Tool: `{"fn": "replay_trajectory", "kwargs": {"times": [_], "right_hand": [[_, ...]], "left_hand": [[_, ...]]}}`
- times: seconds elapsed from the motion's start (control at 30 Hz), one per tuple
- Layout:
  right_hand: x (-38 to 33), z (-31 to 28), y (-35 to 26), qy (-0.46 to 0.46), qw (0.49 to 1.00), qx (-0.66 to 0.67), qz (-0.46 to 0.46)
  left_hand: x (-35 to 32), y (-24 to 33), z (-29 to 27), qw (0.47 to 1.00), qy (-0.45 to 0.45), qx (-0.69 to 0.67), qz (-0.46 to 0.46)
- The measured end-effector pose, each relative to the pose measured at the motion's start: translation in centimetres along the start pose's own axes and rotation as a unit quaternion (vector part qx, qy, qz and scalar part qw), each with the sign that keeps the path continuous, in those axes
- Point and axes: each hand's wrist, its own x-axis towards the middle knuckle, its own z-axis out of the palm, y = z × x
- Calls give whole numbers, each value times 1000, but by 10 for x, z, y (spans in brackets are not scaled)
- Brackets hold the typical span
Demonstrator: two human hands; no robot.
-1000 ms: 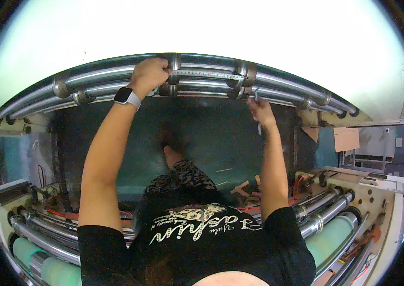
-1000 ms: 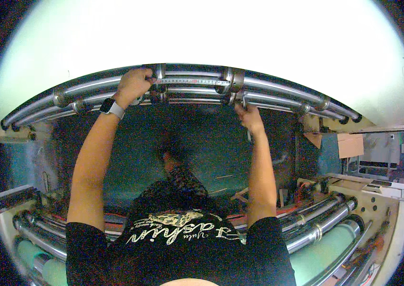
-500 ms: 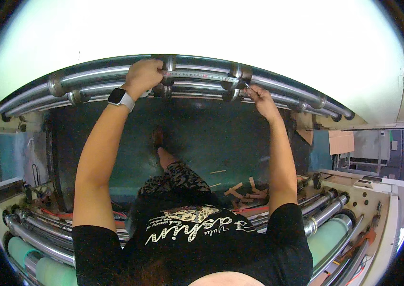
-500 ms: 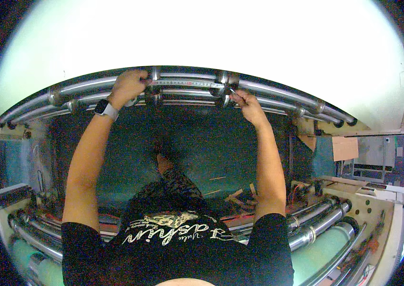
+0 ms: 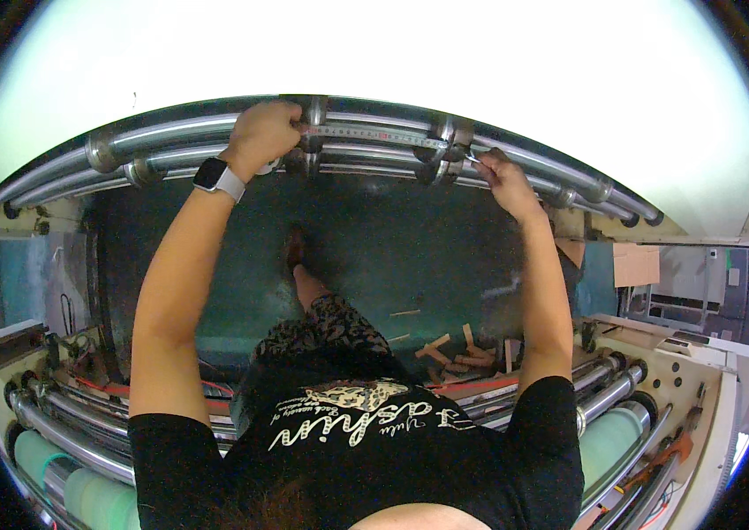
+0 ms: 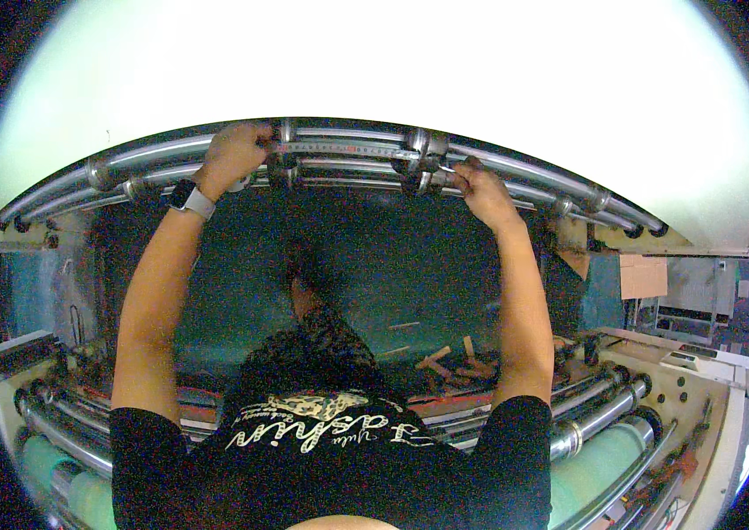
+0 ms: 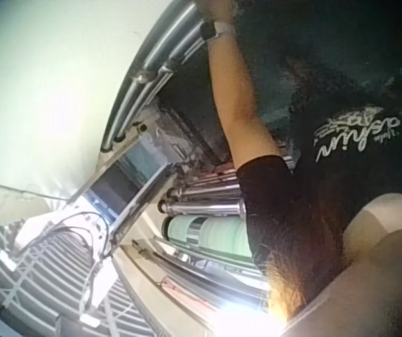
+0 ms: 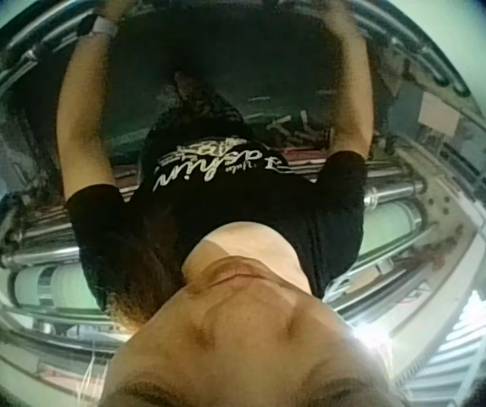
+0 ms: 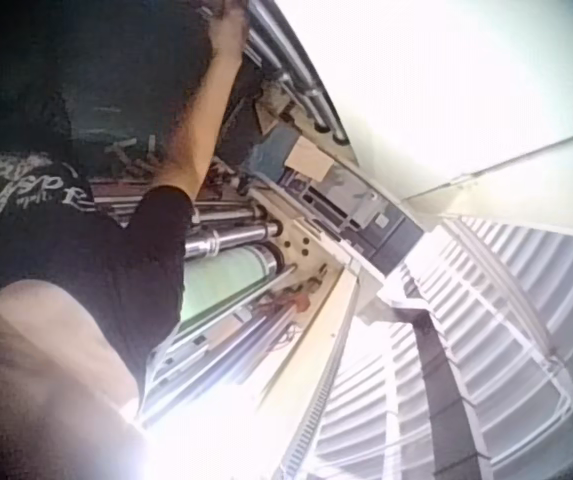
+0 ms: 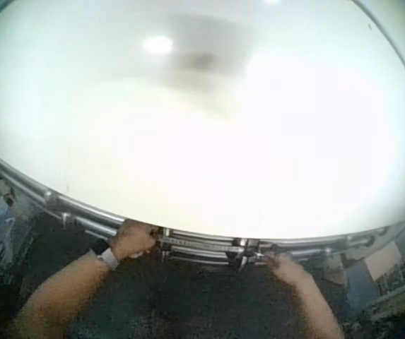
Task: The person uses a metal ruler to measure the circumference of several large, horizontal metal pipes on a machine. They wrap the ruler around the pipes and mark the measurement points with a pen. The person then uses a roll of green tape to wrap around the measured sections of the pipes.
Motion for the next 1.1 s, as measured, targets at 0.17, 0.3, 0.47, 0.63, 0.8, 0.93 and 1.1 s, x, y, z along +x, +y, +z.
{"fn": "replay_trajectory", "kwargs": {"times": [0.17, 0.3, 0.47, 0.63, 0.8, 0.93, 1.1], "right_hand": [[11, -18, -20, -48, 987, -152, -22], [23, -23, -21, -104, 967, -232, -28], [39, -39, -46, -151, 926, -340, -64], [44, -37, -38, -163, 885, -417, -125], [40, -35, -29, -45, 868, -435, -234], [40, -32, -25, -58, 876, -426, -218], [31, -23, -21, -105, 910, -380, -125]], "left_hand": [[-2, 9, -9, 1000, -16, 15, -9], [0, 12, -13, 999, -32, 13, -15], [-2, 7, -6, 1000, -9, 11, -9], [-1, 8, -9, 1000, -23, 7, -9], [0, 6, -7, 999, -28, 26, -9], [0, 5, -8, 999, -23, 26, -7], [-1, -1, -2, 999, 21, 24, 22]]}}
